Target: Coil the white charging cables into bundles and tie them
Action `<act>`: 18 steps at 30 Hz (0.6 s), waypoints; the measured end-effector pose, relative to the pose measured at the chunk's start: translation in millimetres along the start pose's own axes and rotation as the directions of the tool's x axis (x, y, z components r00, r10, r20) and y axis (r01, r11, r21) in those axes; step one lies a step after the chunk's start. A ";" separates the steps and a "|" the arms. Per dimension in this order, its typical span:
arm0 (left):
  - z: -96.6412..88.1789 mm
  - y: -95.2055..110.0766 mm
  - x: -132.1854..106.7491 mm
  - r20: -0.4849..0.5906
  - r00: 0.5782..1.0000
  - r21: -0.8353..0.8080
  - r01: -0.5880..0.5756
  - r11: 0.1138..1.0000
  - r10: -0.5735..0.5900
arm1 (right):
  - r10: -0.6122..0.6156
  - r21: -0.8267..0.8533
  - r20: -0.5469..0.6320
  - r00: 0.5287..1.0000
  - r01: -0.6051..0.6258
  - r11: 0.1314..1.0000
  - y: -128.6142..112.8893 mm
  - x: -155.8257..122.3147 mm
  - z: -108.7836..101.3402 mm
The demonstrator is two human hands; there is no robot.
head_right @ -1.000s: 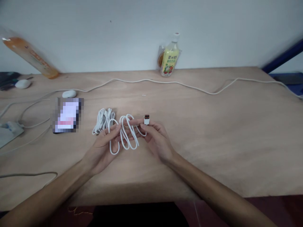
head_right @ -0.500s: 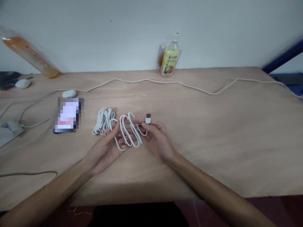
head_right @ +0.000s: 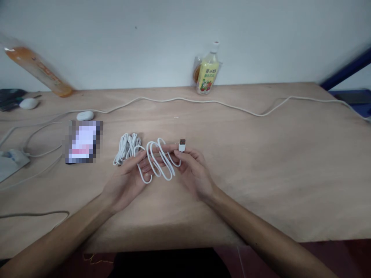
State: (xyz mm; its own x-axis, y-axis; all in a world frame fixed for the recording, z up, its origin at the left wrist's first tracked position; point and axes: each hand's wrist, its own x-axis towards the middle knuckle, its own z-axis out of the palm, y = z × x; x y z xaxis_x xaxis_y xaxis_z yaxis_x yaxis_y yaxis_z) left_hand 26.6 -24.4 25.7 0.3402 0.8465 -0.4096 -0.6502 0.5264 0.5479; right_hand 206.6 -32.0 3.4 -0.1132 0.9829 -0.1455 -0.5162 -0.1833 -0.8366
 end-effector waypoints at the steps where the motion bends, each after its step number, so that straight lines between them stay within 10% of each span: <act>1: 0.0 -0.9 0.5 -0.005 0.999 0.013 -0.032 0.999 0.032 | 0.000 -0.002 0.006 1.000 0.000 1.000 -0.4 -0.1 0.4; 18: -2.5 -14.7 3.2 0.075 0.964 0.334 -0.265 0.904 0.255 | -0.163 -0.113 -0.017 0.986 0.160 0.981 -1.6 3.1 4.8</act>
State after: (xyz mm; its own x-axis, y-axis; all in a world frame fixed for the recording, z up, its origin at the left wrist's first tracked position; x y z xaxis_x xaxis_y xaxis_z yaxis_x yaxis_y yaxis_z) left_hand 35.5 -29.5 14.5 0.2129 0.9562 -0.2006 -0.4511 0.2784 0.8480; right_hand 203.0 -28.8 6.8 -0.0128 0.9998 -0.0162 -0.4282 -0.0202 -0.9034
